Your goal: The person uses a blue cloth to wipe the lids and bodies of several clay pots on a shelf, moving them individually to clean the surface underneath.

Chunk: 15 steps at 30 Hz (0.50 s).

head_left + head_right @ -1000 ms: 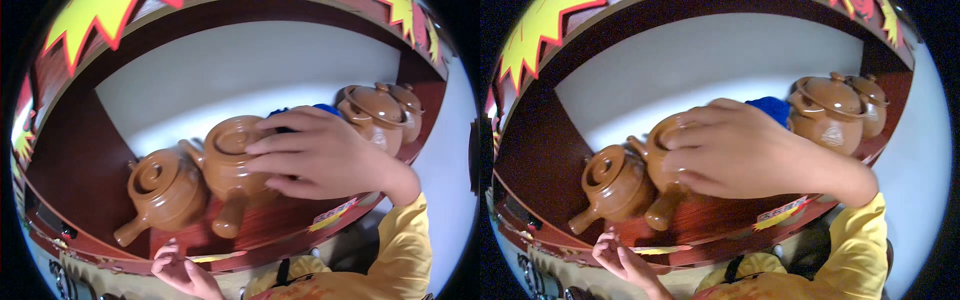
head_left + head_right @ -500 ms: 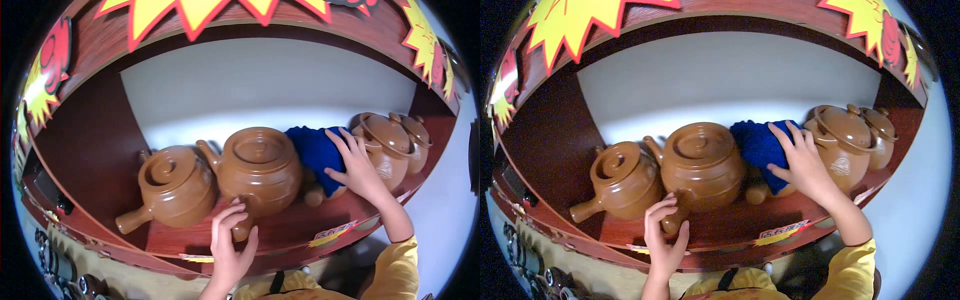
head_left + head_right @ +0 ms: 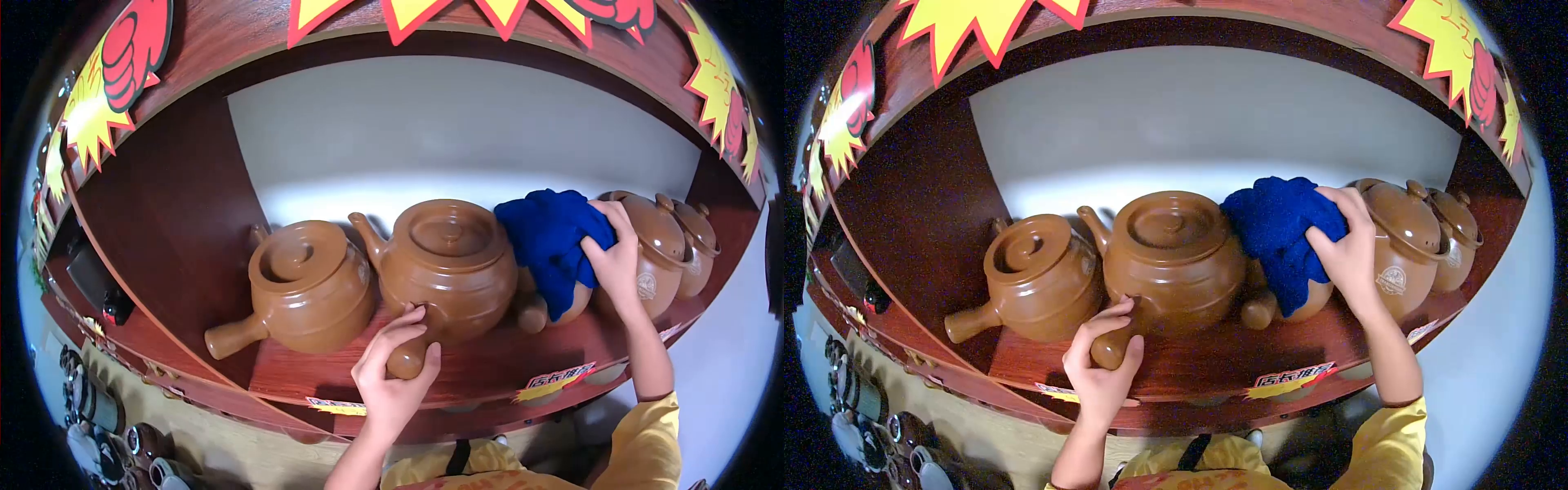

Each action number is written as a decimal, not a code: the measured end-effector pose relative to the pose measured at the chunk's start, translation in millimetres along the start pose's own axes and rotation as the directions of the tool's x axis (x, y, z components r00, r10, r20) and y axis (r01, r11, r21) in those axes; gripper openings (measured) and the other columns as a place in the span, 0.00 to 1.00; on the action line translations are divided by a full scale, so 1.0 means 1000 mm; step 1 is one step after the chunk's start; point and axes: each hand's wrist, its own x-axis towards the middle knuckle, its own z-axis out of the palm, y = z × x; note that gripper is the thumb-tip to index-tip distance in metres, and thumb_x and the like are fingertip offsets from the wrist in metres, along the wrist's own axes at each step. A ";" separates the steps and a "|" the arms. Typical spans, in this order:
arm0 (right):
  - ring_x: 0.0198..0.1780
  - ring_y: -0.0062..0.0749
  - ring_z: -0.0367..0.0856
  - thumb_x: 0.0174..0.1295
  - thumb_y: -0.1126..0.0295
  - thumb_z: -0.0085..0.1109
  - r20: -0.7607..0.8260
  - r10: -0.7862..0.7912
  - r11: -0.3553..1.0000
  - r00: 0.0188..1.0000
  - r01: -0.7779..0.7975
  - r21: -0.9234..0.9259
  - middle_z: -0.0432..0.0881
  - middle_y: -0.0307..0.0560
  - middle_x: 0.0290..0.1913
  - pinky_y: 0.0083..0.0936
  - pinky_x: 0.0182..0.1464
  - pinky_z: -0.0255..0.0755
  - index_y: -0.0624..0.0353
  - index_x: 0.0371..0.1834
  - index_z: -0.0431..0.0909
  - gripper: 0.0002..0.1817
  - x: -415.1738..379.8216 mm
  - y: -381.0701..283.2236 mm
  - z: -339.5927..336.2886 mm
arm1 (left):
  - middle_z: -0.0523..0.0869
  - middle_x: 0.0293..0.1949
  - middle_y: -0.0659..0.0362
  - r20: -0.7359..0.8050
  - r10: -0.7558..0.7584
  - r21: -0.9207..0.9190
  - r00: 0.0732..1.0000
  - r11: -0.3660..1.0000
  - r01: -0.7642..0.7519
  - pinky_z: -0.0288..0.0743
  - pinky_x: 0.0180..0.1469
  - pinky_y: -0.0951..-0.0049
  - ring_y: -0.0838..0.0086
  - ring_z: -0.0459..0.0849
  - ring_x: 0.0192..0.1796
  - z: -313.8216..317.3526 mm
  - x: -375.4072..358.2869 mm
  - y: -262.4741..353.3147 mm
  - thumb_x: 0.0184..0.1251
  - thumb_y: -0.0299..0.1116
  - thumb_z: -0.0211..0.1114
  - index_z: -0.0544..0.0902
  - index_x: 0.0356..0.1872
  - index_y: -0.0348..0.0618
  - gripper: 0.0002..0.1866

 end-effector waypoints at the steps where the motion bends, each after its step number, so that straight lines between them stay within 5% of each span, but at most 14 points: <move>1: 0.45 0.37 0.77 0.42 0.80 0.56 -0.040 0.053 0.996 0.998 -0.050 0.070 0.76 0.48 0.40 0.27 0.53 0.69 0.67 0.45 0.77 0.21 -0.001 0.004 -0.002 | 0.84 0.48 0.47 0.009 -0.017 -0.020 1.000 1.000 0.017 0.71 0.61 0.63 0.59 0.81 0.56 -0.002 0.000 0.000 0.49 0.13 0.65 0.76 0.39 0.35 0.15; 15: 0.51 0.30 0.76 0.44 0.81 0.49 -0.143 0.192 0.956 0.971 -0.152 0.251 0.78 0.47 0.47 0.24 0.60 0.64 0.68 0.48 0.75 0.23 -0.012 -0.012 -0.009 | 0.84 0.49 0.47 0.095 -0.031 -0.228 0.995 0.972 0.052 0.70 0.62 0.62 0.58 0.80 0.57 -0.027 0.010 -0.020 0.49 0.14 0.67 0.78 0.40 0.35 0.15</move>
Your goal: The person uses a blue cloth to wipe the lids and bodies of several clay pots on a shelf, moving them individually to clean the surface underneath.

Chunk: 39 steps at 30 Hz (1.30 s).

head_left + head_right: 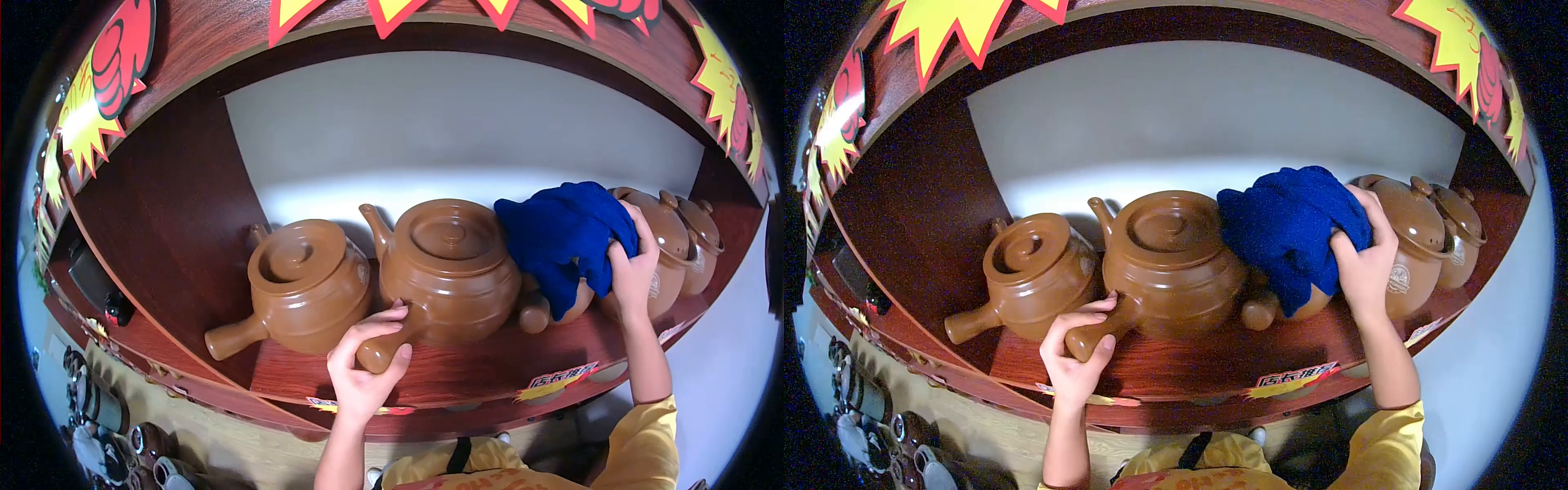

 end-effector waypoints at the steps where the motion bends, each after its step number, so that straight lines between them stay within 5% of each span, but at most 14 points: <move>1: 0.51 0.30 0.76 0.44 0.81 0.49 0.002 0.001 1.000 1.000 -0.001 0.003 0.78 0.47 0.47 0.24 0.60 0.64 0.68 0.48 0.75 0.23 -0.002 0.000 0.000 | 0.83 0.49 0.46 0.014 0.000 -0.004 1.000 1.000 0.000 0.70 0.62 0.61 0.58 0.80 0.57 -0.001 0.001 0.001 0.49 0.14 0.67 0.78 0.40 0.34 0.15; 9: 0.56 0.30 0.74 0.47 0.81 0.47 -0.125 0.255 0.915 0.959 -0.197 0.352 0.78 0.48 0.51 0.26 0.63 0.62 0.71 0.52 0.73 0.25 -0.008 -0.002 0.003 | 0.82 0.50 0.45 0.082 -0.055 -0.133 0.995 0.989 0.066 0.68 0.64 0.59 0.56 0.78 0.59 -0.014 0.004 -0.006 0.51 0.14 0.66 0.77 0.41 0.35 0.15; 13: 0.54 0.32 0.74 0.43 0.78 0.51 -0.176 0.079 0.983 0.981 -0.047 0.176 0.78 0.48 0.49 0.28 0.62 0.63 0.70 0.51 0.74 0.26 -0.009 -0.023 0.014 | 0.82 0.50 0.45 0.073 -0.053 -0.097 0.996 0.994 0.060 0.67 0.64 0.59 0.56 0.78 0.60 -0.010 0.003 -0.004 0.52 0.13 0.65 0.76 0.42 0.35 0.15; 15: 0.52 0.37 0.74 0.38 0.76 0.56 -0.025 -0.318 0.947 0.948 0.319 0.037 0.77 0.49 0.46 0.31 0.61 0.64 0.66 0.50 0.76 0.28 0.003 -0.043 0.025 | 0.82 0.50 0.45 0.059 -0.057 -0.074 0.997 0.995 0.061 0.68 0.64 0.59 0.56 0.78 0.60 -0.010 0.002 -0.004 0.52 0.13 0.64 0.75 0.42 0.35 0.16; 19: 0.57 0.50 0.70 0.37 0.64 0.69 0.587 -0.410 0.851 0.698 0.524 -0.027 0.71 0.54 0.55 0.48 0.61 0.61 0.48 0.50 0.78 0.30 0.022 -0.078 0.064 | 0.80 0.52 0.45 0.046 -0.069 -0.037 0.997 0.997 0.070 0.67 0.64 0.59 0.57 0.77 0.60 -0.008 0.002 -0.003 0.52 0.14 0.64 0.75 0.41 0.36 0.15; 21: 0.65 0.53 0.64 0.36 0.57 0.72 0.778 -0.259 0.961 0.572 0.237 0.146 0.66 0.53 0.62 0.56 0.62 0.58 0.43 0.53 0.77 0.33 0.004 -0.074 0.095 | 0.78 0.53 0.46 0.031 -0.068 -0.009 0.997 0.998 0.068 0.67 0.64 0.59 0.57 0.76 0.60 -0.006 0.000 -0.001 0.51 0.15 0.64 0.75 0.41 0.37 0.15; 25: 0.69 0.55 0.59 0.39 0.56 0.72 0.780 -0.305 0.943 0.546 0.290 0.165 0.65 0.51 0.64 0.58 0.62 0.57 0.42 0.55 0.75 0.33 0.001 -0.081 0.105 | 0.70 0.52 0.51 -0.047 0.009 0.255 0.999 0.967 0.004 0.66 0.62 0.61 0.59 0.74 0.58 -0.007 -0.004 -0.002 0.47 0.20 0.68 0.77 0.44 0.40 0.19; 28: 0.68 0.55 0.60 0.40 0.58 0.71 0.719 -0.494 0.805 0.489 0.569 0.166 0.66 0.51 0.65 0.58 0.62 0.58 0.44 0.53 0.77 0.31 -0.008 -0.090 0.115 | 0.71 0.48 0.51 -0.041 0.002 0.463 0.999 0.886 0.017 0.65 0.58 0.60 0.60 0.72 0.52 -0.008 -0.006 0.003 0.47 0.23 0.70 0.76 0.45 0.40 0.21; 30: 0.69 0.54 0.59 0.39 0.59 0.71 0.704 -0.556 0.763 0.442 0.607 0.221 0.67 0.50 0.64 0.57 0.62 0.58 0.46 0.52 0.77 0.30 -0.009 -0.096 0.126 | 0.72 0.44 0.51 -0.065 0.061 0.534 0.996 0.845 -0.016 0.65 0.54 0.60 0.60 0.70 0.49 -0.007 -0.008 0.000 0.55 0.38 0.69 0.76 0.46 0.39 0.20; 31: 0.69 0.54 0.59 0.39 0.59 0.72 0.685 -0.613 0.716 0.393 0.644 0.271 0.68 0.50 0.64 0.57 0.62 0.58 0.48 0.51 0.77 0.30 -0.010 -0.097 0.131 | 0.72 0.44 0.51 -0.059 0.052 0.536 0.997 0.844 -0.013 0.65 0.54 0.60 0.60 0.70 0.49 -0.008 -0.009 -0.001 0.55 0.38 0.69 0.76 0.46 0.39 0.20; 33: 0.69 0.53 0.59 0.39 0.61 0.72 0.687 -0.618 0.715 0.382 0.636 0.291 0.70 0.50 0.62 0.56 0.62 0.59 0.51 0.48 0.77 0.28 -0.012 -0.097 0.130 | 0.74 0.41 0.51 -0.102 0.037 0.387 0.994 0.922 0.005 0.65 0.54 0.61 0.59 0.71 0.48 -0.010 -0.010 -0.004 0.63 0.53 0.59 0.75 0.45 0.38 0.26; 34: 0.68 0.53 0.60 0.39 0.61 0.72 0.694 -0.609 0.720 0.385 0.636 0.278 0.70 0.50 0.62 0.55 0.61 0.59 0.51 0.48 0.78 0.28 -0.014 -0.097 0.125 | 0.75 0.40 0.51 -0.118 0.017 0.400 0.993 0.916 0.032 0.65 0.53 0.62 0.59 0.72 0.47 -0.007 -0.008 -0.001 0.67 0.62 0.48 0.75 0.45 0.36 0.32; 37: 0.66 0.50 0.63 0.43 0.61 0.68 0.678 -0.610 0.712 0.410 0.660 0.240 0.71 0.49 0.62 0.50 0.57 0.63 0.51 0.45 0.79 0.22 -0.030 -0.088 0.099 | 0.76 0.41 0.50 -0.120 0.011 0.395 0.993 0.918 0.038 0.65 0.53 0.62 0.59 0.73 0.46 -0.007 -0.009 -0.002 0.68 0.59 0.48 0.75 0.44 0.35 0.30; 39: 0.65 0.47 0.65 0.48 0.62 0.62 0.650 -0.686 0.591 0.326 0.771 0.238 0.70 0.45 0.63 0.44 0.54 0.67 0.52 0.43 0.80 0.17 -0.043 -0.078 0.082 | 0.76 0.41 0.49 -0.110 0.031 0.417 0.993 0.909 0.017 0.66 0.53 0.62 0.59 0.74 0.46 -0.006 -0.008 -0.002 0.69 0.57 0.47 0.74 0.44 0.34 0.29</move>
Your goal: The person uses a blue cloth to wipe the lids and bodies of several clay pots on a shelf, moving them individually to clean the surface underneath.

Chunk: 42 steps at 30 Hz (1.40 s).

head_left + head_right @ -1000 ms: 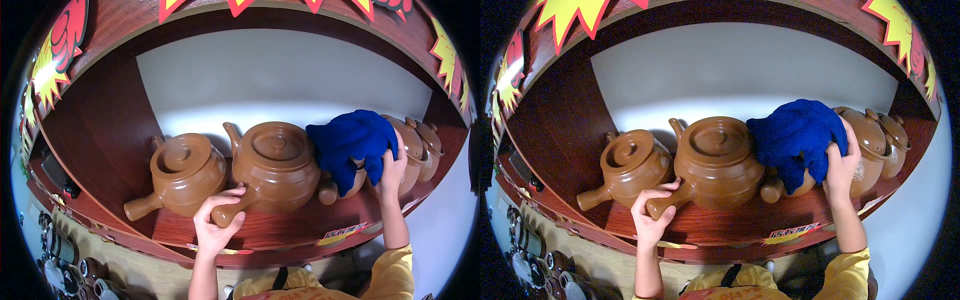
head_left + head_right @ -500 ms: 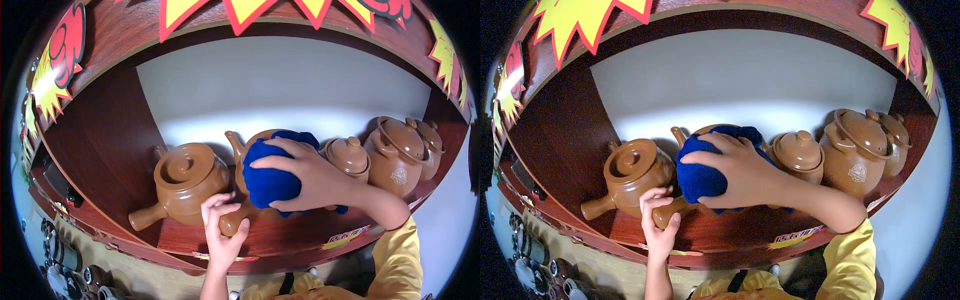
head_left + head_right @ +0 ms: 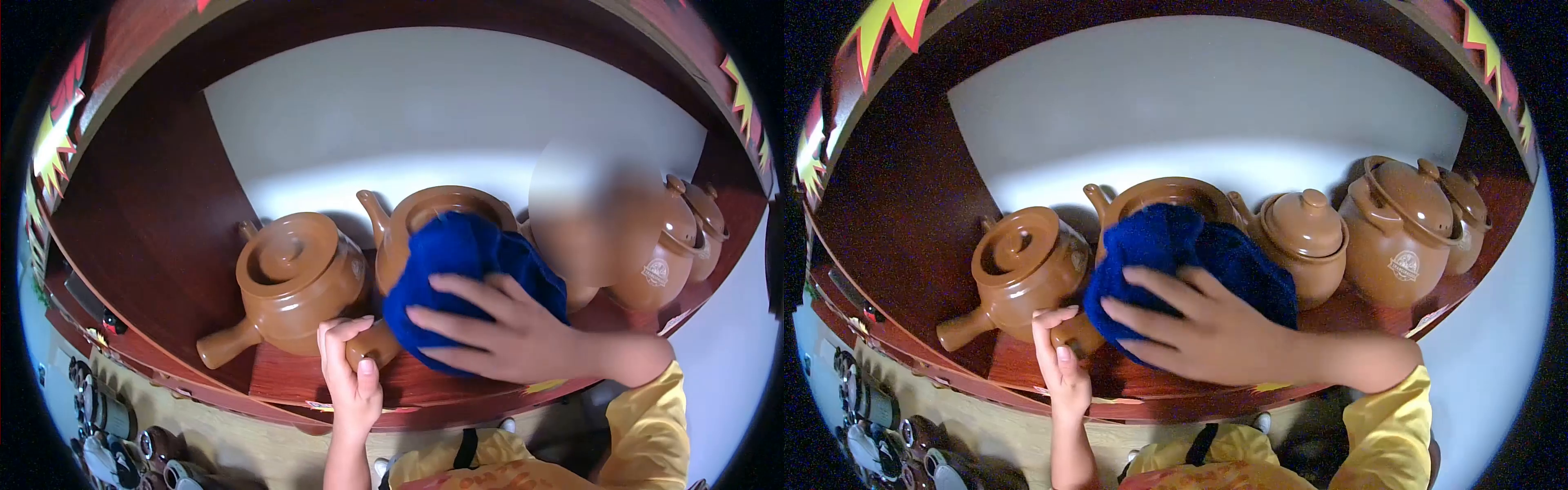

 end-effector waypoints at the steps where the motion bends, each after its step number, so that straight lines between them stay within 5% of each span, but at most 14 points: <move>1: 0.64 0.45 0.66 0.52 0.62 0.56 0.014 -0.006 1.000 1.000 0.007 -0.020 0.69 0.42 0.64 0.40 0.52 0.69 0.51 0.41 0.81 0.14 -0.009 -0.008 0.001 | 0.77 0.41 0.49 -0.005 0.003 -0.011 1.000 1.000 -0.003 0.66 0.53 0.62 0.59 0.74 0.46 0.001 0.001 0.001 0.70 0.56 0.47 0.74 0.44 0.34 0.29; 8: 0.64 0.44 0.66 0.52 0.61 0.57 0.300 -0.061 0.998 0.952 0.061 0.011 0.71 0.41 0.63 0.39 0.49 0.71 0.51 0.39 0.82 0.13 -0.052 -0.031 -0.012 | 0.71 0.47 0.48 -0.059 -0.028 -0.037 0.998 0.999 0.026 0.65 0.54 0.63 0.60 0.71 0.50 -0.002 -0.007 -0.002 0.70 0.55 0.45 0.71 0.50 0.33 0.30; 11: 0.63 0.44 0.67 0.52 0.60 0.58 0.385 -0.034 0.935 0.922 -0.107 0.337 0.71 0.41 0.63 0.39 0.49 0.72 0.52 0.39 0.83 0.14 -0.054 -0.024 -0.042 | 0.66 0.48 0.50 -0.272 0.072 0.048 0.960 0.997 -0.061 0.65 0.53 0.63 0.64 0.68 0.52 -0.007 -0.027 -0.005 0.67 0.58 0.48 0.69 0.51 0.36 0.31; 14: 0.59 0.49 0.71 0.55 0.60 0.58 0.163 0.059 0.762 0.985 -0.150 0.630 0.76 0.46 0.58 0.41 0.49 0.73 0.52 0.38 0.84 0.13 -0.063 -0.023 -0.066 | 0.69 0.42 0.54 -0.403 0.210 0.046 0.891 0.977 -0.209 0.71 0.43 0.65 0.67 0.74 0.44 -0.003 -0.061 -0.001 0.65 0.60 0.53 0.71 0.44 0.40 0.29; 17: 0.53 0.58 0.75 0.63 0.59 0.53 -0.298 0.225 0.632 0.928 0.093 0.769 0.80 0.52 0.52 0.44 0.49 0.74 0.52 0.36 0.86 0.13 -0.072 -0.031 -0.053 | 0.74 0.49 0.49 0.064 0.167 -0.370 0.984 0.920 -0.132 0.71 0.51 0.60 0.59 0.78 0.50 0.016 -0.081 0.009 0.40 0.62 0.75 0.73 0.47 0.39 0.41; 19: 0.48 0.59 0.78 0.66 0.61 0.53 -0.500 0.344 0.530 0.795 0.275 0.802 0.82 0.52 0.46 0.49 0.55 0.69 0.49 0.36 0.86 0.12 -0.069 -0.042 -0.037 | 0.69 0.61 0.44 0.385 0.006 -0.332 0.923 0.934 0.132 0.61 0.65 0.57 0.50 0.69 0.63 0.029 -0.072 0.032 0.42 0.50 0.78 0.67 0.60 0.38 0.45; 23: 0.57 0.65 0.74 0.69 0.67 0.49 -0.320 0.075 0.196 0.944 0.301 0.933 0.81 0.53 0.53 0.55 0.67 0.53 0.52 0.40 0.85 0.11 -0.074 -0.046 -0.036 | 0.70 0.63 0.47 0.701 -0.146 -0.160 0.698 0.922 0.354 0.58 0.68 0.62 0.57 0.70 0.64 0.041 -0.077 0.024 0.55 0.40 0.70 0.65 0.65 0.38 0.38; 24: 0.52 0.62 0.77 0.72 0.60 0.44 -0.365 0.134 0.143 0.922 0.346 0.927 0.81 0.60 0.49 0.52 0.46 0.68 0.61 0.43 0.83 0.19 -0.057 -0.059 -0.030 | 0.71 0.63 0.49 0.748 -0.135 -0.205 0.650 0.885 0.419 0.57 0.69 0.63 0.60 0.70 0.64 0.045 -0.081 0.016 0.58 0.35 0.66 0.65 0.65 0.38 0.34; 25: 0.52 0.63 0.77 0.72 0.62 0.44 -0.365 0.060 0.128 0.929 0.356 0.926 0.80 0.61 0.50 0.46 0.42 0.69 0.62 0.42 0.83 0.18 -0.050 -0.059 -0.027 | 0.73 0.63 0.50 0.791 -0.123 -0.238 0.599 0.841 0.486 0.56 0.70 0.64 0.63 0.70 0.65 0.049 -0.083 0.011 0.62 0.31 0.62 0.66 0.66 0.38 0.30; 27: 0.53 0.66 0.76 0.73 0.63 0.41 -0.424 0.081 0.254 0.902 0.392 0.884 0.80 0.63 0.51 0.46 0.42 0.69 0.63 0.41 0.84 0.20 -0.053 -0.075 -0.006 | 0.77 0.48 0.53 0.674 0.091 -0.498 0.733 0.789 0.360 0.66 0.58 0.65 0.65 0.75 0.54 0.047 -0.079 0.004 0.59 0.32 0.62 0.72 0.51 0.41 0.19; 30: 0.55 0.67 0.75 0.74 0.62 0.39 -0.547 0.177 0.346 0.818 0.469 0.813 0.79 0.62 0.52 0.47 0.42 0.69 0.63 0.42 0.83 0.21 -0.059 -0.076 0.011 | 0.76 0.46 0.53 0.676 0.052 -0.504 0.735 0.761 0.409 0.66 0.57 0.65 0.65 0.75 0.52 0.028 -0.069 0.000 0.60 0.33 0.61 0.72 0.50 0.42 0.18; 33: 0.59 0.65 0.72 0.70 0.50 0.42 -0.314 0.271 0.480 0.910 0.155 0.863 0.76 0.58 0.58 0.55 0.53 0.69 0.54 0.48 0.82 0.23 -0.085 -0.075 -0.001 | 0.76 0.45 0.54 0.605 0.003 -0.511 0.796 0.768 0.385 0.66 0.56 0.65 0.65 0.75 0.51 -0.001 -0.058 -0.006 0.61 0.33 0.60 0.71 0.49 0.43 0.16; 34: 0.59 0.64 0.73 0.67 0.66 0.50 -0.257 0.376 0.430 0.890 0.078 0.899 0.79 0.58 0.56 0.51 0.64 0.60 0.57 0.43 0.84 0.13 -0.082 -0.077 -0.011 | 0.76 0.45 0.54 0.565 -0.027 -0.509 0.825 0.775 0.374 0.66 0.55 0.65 0.65 0.75 0.50 -0.011 -0.056 -0.010 0.61 0.33 0.59 0.71 0.48 0.43 0.15; 42: 0.55 0.56 0.75 0.56 0.57 0.67 -0.134 0.330 0.561 0.934 -0.079 0.824 0.77 0.57 0.57 0.44 0.53 0.73 0.58 0.46 0.81 0.20 -0.082 -0.087 0.019 | 0.75 0.41 0.55 0.140 -0.213 -0.510 0.967 0.821 0.255 0.66 0.52 0.64 0.65 0.74 0.47 -0.067 -0.066 -0.023 0.63 0.35 0.56 0.70 0.45 0.45 0.11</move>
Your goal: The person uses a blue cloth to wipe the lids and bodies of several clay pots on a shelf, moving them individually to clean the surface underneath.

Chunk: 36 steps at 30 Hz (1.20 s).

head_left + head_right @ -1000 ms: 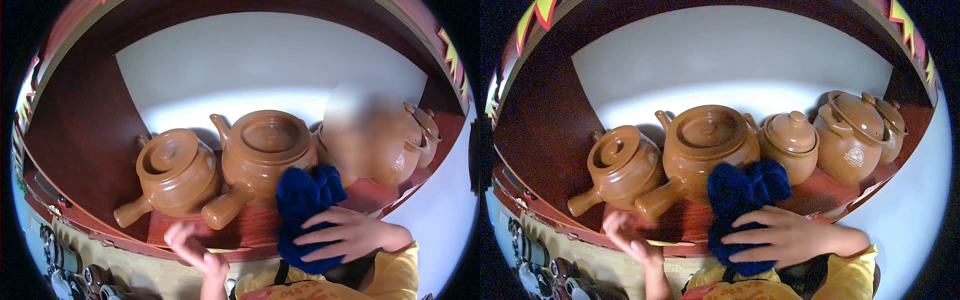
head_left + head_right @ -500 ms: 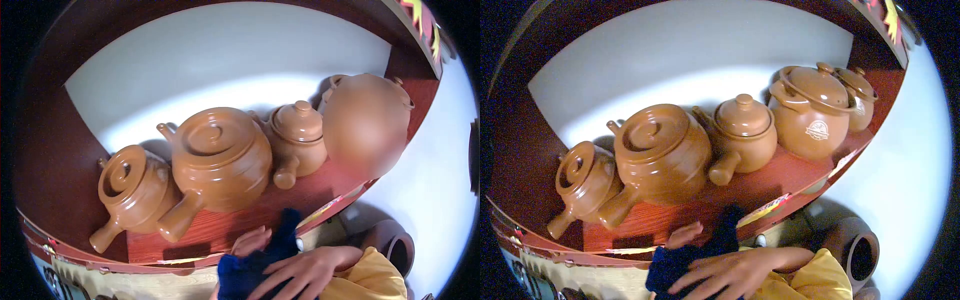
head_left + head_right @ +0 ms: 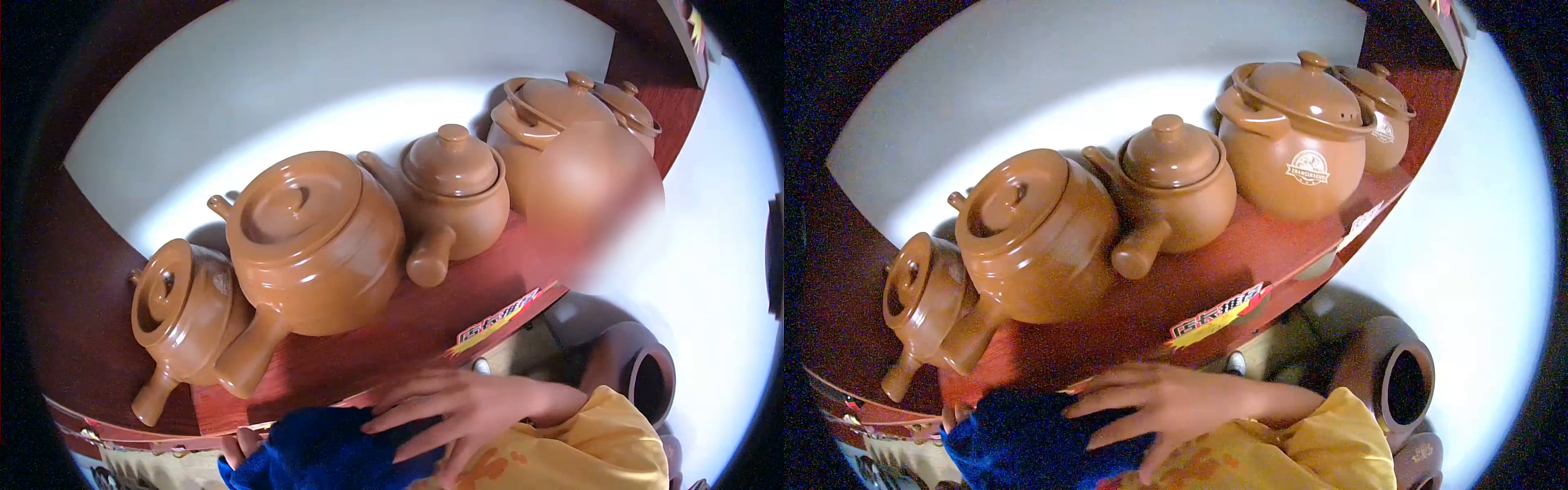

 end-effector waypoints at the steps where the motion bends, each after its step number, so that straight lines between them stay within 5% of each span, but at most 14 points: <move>1: 0.60 0.56 0.71 0.55 0.51 0.65 -0.017 -0.034 0.999 0.999 0.035 0.010 0.76 0.53 0.56 0.45 0.55 0.71 0.51 0.52 0.77 0.25 -0.007 0.008 -0.004 | 0.74 0.41 0.55 -0.037 0.008 -0.007 0.999 1.000 -0.008 0.66 0.52 0.64 0.65 0.74 0.46 -0.002 -0.002 0.001 0.64 0.35 0.55 0.70 0.44 0.45 0.11; 3: 0.46 0.42 0.71 0.58 0.51 0.61 -0.332 -0.095 0.917 0.939 0.213 0.338 0.76 0.45 0.42 0.35 0.44 0.68 0.50 0.36 0.76 0.16 -0.018 0.013 -0.041 | 0.74 0.40 0.55 -0.078 0.020 -0.038 0.997 0.999 -0.023 0.66 0.51 0.64 0.65 0.74 0.45 -0.002 -0.005 -0.002 0.64 0.36 0.54 0.69 0.43 0.46 0.10; 6: 0.12 0.16 0.63 0.71 0.56 0.47 -0.774 0.005 0.085 0.633 0.771 0.631 0.68 0.32 0.10 0.14 0.21 0.55 0.48 0.10 0.66 0.27 0.005 -0.034 -0.084 | 0.74 0.38 0.55 -0.102 -0.001 -0.133 0.995 0.991 -0.013 0.66 0.50 0.63 0.65 0.74 0.44 0.010 -0.009 -0.012 0.65 0.37 0.53 0.69 0.42 0.47 0.09; 10: 0.16 0.25 0.67 0.50 0.76 0.51 -0.762 -0.484 -0.533 0.431 0.545 0.647 0.69 0.40 0.13 0.24 0.17 0.51 0.54 0.11 0.69 0.11 0.014 -0.063 -0.119 | 0.73 0.36 0.56 -0.064 -0.058 -0.350 0.996 0.936 0.032 0.66 0.49 0.63 0.65 0.73 0.42 0.047 -0.010 -0.031 0.66 0.37 0.51 0.68 0.40 0.48 0.08; 15: 0.17 0.21 0.66 0.38 0.78 0.57 -0.723 -0.521 -0.484 0.454 0.540 0.688 0.67 0.33 0.12 0.22 0.15 0.46 0.49 0.08 0.68 0.11 0.047 -0.079 -0.108 | 0.73 0.34 0.56 0.042 -0.099 -0.609 0.994 0.787 0.104 0.66 0.47 0.62 0.65 0.73 0.40 0.093 0.004 -0.044 0.68 0.39 0.49 0.67 0.38 0.49 0.07; 18: 0.16 0.22 0.66 0.47 0.75 0.59 -0.747 -0.476 -0.627 0.464 0.416 0.658 0.66 0.32 0.12 0.21 0.15 0.48 0.48 0.09 0.66 0.15 0.035 -0.091 -0.108 | 0.72 0.33 0.57 0.118 -0.113 -0.747 0.987 0.644 0.163 0.67 0.46 0.62 0.65 0.73 0.38 0.118 0.011 -0.046 0.69 0.39 0.47 0.67 0.36 0.50 0.06; 21: 0.13 0.24 0.67 0.67 0.60 0.49 -0.694 -0.197 -0.313 0.693 0.626 0.714 0.67 0.32 0.11 0.20 0.14 0.53 0.47 0.09 0.63 0.24 0.057 -0.068 -0.057 | 0.72 0.31 0.57 0.159 -0.116 -0.843 0.980 0.501 0.196 0.67 0.45 0.62 0.65 0.72 0.37 0.148 0.018 -0.033 0.69 0.40 0.46 0.66 0.35 0.51 0.07; 23: 0.12 0.25 0.69 0.71 0.50 0.42 -0.684 -0.136 0.194 0.717 0.696 0.691 0.69 0.33 0.11 0.20 0.14 0.56 0.48 0.09 0.63 0.29 0.080 -0.030 -0.010 | 0.70 0.30 0.59 0.115 -0.149 -0.899 0.982 0.406 0.167 0.65 0.44 0.63 0.66 0.71 0.35 0.169 0.029 -0.009 0.69 0.41 0.45 0.64 0.34 0.51 0.08; 27: 0.11 0.26 0.69 0.71 0.49 0.35 -0.575 -0.437 0.810 0.692 0.581 0.083 0.76 0.41 0.12 0.21 0.14 0.56 0.53 0.10 0.70 0.32 0.072 0.008 -0.002 | 0.63 0.27 0.63 0.042 -0.415 -0.980 0.909 0.162 0.119 0.59 0.37 0.70 0.72 0.61 0.28 0.151 0.029 -0.004 0.70 0.42 0.42 0.63 0.33 0.53 0.08; 28: 0.11 0.27 0.69 0.72 0.52 0.32 -0.564 -0.469 0.860 0.680 0.497 -0.115 0.79 0.43 0.14 0.22 0.15 0.56 0.55 0.11 0.72 0.32 0.063 0.013 -0.011 | 0.65 0.29 0.64 0.196 -0.326 -0.979 0.925 -0.018 0.201 0.57 0.35 0.73 0.74 0.61 0.28 0.132 0.026 -0.004 0.70 0.40 0.42 0.64 0.34 0.53 0.07; 30: 0.13 0.31 0.68 0.68 0.58 0.35 -0.684 -0.122 0.966 0.719 0.244 0.083 0.77 0.44 0.17 0.26 0.20 0.60 0.56 0.11 0.71 0.27 0.040 0.019 -0.018 | 0.65 0.29 0.65 0.217 -0.158 -0.948 0.963 -0.269 0.169 0.56 0.33 0.74 0.75 0.60 0.27 0.125 0.027 0.003 0.71 0.39 0.42 0.65 0.34 0.53 0.06; 32: 0.14 0.30 0.64 0.70 0.54 0.30 -0.890 0.133 0.921 0.436 0.277 0.273 0.71 0.42 0.13 0.25 0.24 0.59 0.53 0.10 0.67 0.30 0.034 0.024 -0.024 | 0.65 0.28 0.66 0.228 -0.191 -0.957 0.955 -0.226 0.183 0.55 0.32 0.76 0.76 0.60 0.26 0.121 0.024 0.007 0.71 0.38 0.42 0.66 0.34 0.55 0.05; 34: 0.14 0.30 0.61 0.70 0.53 0.29 -0.916 0.100 0.925 0.388 0.304 0.229 0.68 0.41 0.12 0.24 0.25 0.57 0.52 0.09 0.65 0.30 0.034 0.021 -0.026 | 0.64 0.26 0.66 0.207 -0.249 -0.943 0.946 0.207 0.261 0.56 0.32 0.75 0.77 0.60 0.26 0.123 0.023 0.011 0.70 0.39 0.43 0.65 0.34 0.55 0.06; 36: 0.14 0.30 0.58 0.70 0.52 0.28 -0.942 0.064 0.926 0.329 0.332 0.178 0.65 0.40 0.11 0.24 0.26 0.56 0.51 0.09 0.63 0.30 0.037 0.018 -0.024 | 0.63 0.24 0.65 0.183 -0.280 -0.940 0.942 0.230 0.251 0.57 0.30 0.75 0.76 0.60 0.25 0.126 0.022 0.010 0.70 0.39 0.44 0.65 0.33 0.54 0.06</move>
